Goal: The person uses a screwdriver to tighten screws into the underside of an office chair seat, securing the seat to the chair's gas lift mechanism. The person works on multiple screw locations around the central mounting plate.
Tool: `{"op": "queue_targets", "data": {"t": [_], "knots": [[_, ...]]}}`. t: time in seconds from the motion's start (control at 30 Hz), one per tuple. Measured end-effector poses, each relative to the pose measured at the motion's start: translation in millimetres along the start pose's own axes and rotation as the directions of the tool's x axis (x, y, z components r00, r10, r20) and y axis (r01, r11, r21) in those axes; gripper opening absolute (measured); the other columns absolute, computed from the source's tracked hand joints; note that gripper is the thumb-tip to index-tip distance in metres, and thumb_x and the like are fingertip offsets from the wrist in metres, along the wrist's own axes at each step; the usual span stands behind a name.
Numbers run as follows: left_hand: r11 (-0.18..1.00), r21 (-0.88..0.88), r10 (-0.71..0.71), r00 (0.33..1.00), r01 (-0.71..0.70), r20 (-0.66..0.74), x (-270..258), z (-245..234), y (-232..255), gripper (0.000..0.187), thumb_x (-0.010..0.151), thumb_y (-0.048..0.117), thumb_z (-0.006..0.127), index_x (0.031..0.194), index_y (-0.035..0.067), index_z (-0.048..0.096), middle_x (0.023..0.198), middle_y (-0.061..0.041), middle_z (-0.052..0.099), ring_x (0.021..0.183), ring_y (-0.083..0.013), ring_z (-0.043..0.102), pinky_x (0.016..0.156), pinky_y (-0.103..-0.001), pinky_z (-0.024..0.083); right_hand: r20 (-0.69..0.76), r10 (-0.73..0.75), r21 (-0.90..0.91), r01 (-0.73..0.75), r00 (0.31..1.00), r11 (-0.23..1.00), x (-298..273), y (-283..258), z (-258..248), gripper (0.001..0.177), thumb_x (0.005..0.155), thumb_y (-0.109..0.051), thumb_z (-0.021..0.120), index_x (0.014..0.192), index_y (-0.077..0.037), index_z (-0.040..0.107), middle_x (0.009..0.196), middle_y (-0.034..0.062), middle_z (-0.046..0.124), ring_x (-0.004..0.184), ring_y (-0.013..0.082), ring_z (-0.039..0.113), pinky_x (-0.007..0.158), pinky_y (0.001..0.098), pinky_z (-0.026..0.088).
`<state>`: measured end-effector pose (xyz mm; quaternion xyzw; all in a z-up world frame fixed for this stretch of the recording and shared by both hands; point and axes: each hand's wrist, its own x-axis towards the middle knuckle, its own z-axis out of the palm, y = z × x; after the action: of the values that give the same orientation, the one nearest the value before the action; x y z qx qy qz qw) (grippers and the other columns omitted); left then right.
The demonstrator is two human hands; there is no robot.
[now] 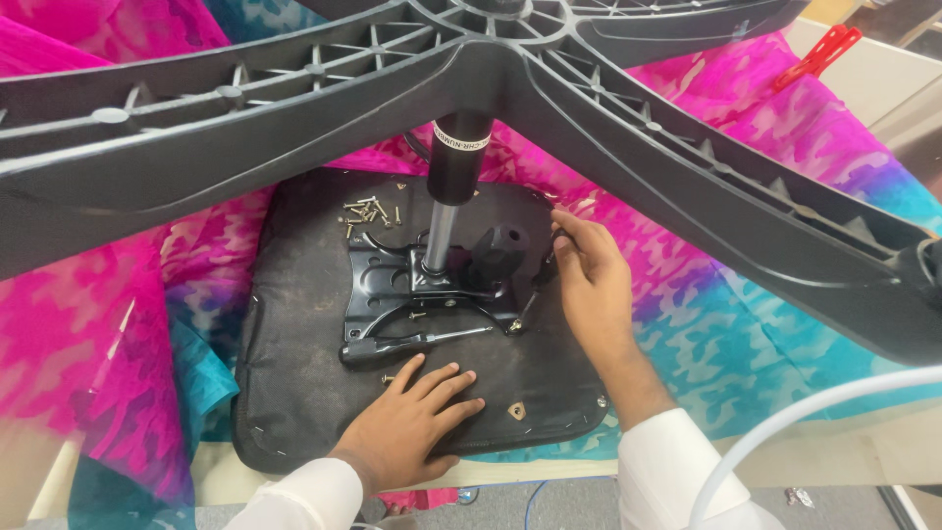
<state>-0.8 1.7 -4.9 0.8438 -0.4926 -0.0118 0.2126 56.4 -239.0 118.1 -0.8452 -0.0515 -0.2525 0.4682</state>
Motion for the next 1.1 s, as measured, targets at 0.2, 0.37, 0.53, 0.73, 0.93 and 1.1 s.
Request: {"op": "queue_targets", "data": {"t": [0.2,0.37,0.53,0.73,0.93,1.1], "knots": [[1.0,0.002,-0.008,1.0,0.008,-0.003,-0.5,0.4,-0.2,0.075,0.078,0.041,0.077,0.145,0.016,0.05,0.156,-0.011,0.039,0.148,-0.0298,0.027,0.12,-0.058,0.013,-0.043,-0.01,-0.23,0.0,0.999,0.973,-3.3,3.0,2.2,0.029,0.1,-0.017,0.07,0.127,-0.009,0.074,0.109,0.0051,0.063,0.093,0.0137,0.062,0.083,0.0261,0.05],[1.0,-0.016,-0.01,1.0,0.01,0.016,0.9,-0.8,-0.4,0.075,0.079,0.041,0.076,0.145,0.016,0.05,0.155,-0.011,0.039,0.148,-0.0298,0.027,0.121,-0.058,0.012,-0.026,-0.043,-0.08,0.041,0.999,0.996,-2.4,1.1,3.3,0.026,0.102,-0.014,0.067,0.126,-0.006,0.07,0.115,0.0049,0.061,0.1,0.0125,0.062,0.087,0.0253,0.05],[1.0,-0.015,-0.008,1.0,0.008,0.004,0.6,-1.4,0.0,0.075,0.079,0.041,0.076,0.145,0.016,0.05,0.156,-0.011,0.039,0.148,-0.0298,0.027,0.121,-0.058,0.013,-0.043,0.072,-0.211,-0.079,0.997,0.974,-0.2,-3.7,3.7,0.026,0.096,-0.012,0.072,0.122,-0.007,0.073,0.104,0.0056,0.064,0.086,0.0156,0.065,0.079,0.0276,0.052],[1.0,-0.004,0.002,1.0,-0.002,0.018,5.9,0.8,2.6,0.075,0.079,0.04,0.076,0.145,0.016,0.05,0.156,-0.011,0.038,0.148,-0.0303,0.027,0.12,-0.058,0.012,-0.038,-0.157,-0.191,0.147,0.987,0.97,-9.2,-11.8,11.9,0.014,0.102,-0.005,0.064,0.115,-0.001,0.07,0.11,0.0101,0.063,0.098,0.0194,0.067,0.084,0.0298,0.055],[1.0,0.0,-0.012,0.999,0.012,0.046,0.8,3.0,-1.9,0.075,0.08,0.043,0.075,0.145,0.016,0.049,0.156,-0.01,0.038,0.148,-0.0295,0.026,0.121,-0.057,0.012,-0.097,-0.251,-0.157,0.235,0.963,0.959,-8.9,-6.4,15.3,0.016,0.108,-0.005,0.057,0.12,0.0,0.068,0.116,0.0097,0.065,0.107,0.018,0.064,0.093,0.0295,0.053],[0.974,-0.205,-0.117,0.989,0.098,-0.085,3.3,-2.0,-4.2,0.057,0.093,0.045,0.072,0.136,0.013,0.054,0.149,-0.006,0.05,0.149,-0.0265,0.041,0.126,-0.053,0.019,-0.169,0.121,0.14,-0.098,0.978,0.985,-1.6,16.1,-1.5,0.018,0.109,-0.012,0.054,0.121,-0.004,0.067,0.108,-0.0016,0.066,0.093,0.0073,0.054,0.081,0.023,0.044]]}}
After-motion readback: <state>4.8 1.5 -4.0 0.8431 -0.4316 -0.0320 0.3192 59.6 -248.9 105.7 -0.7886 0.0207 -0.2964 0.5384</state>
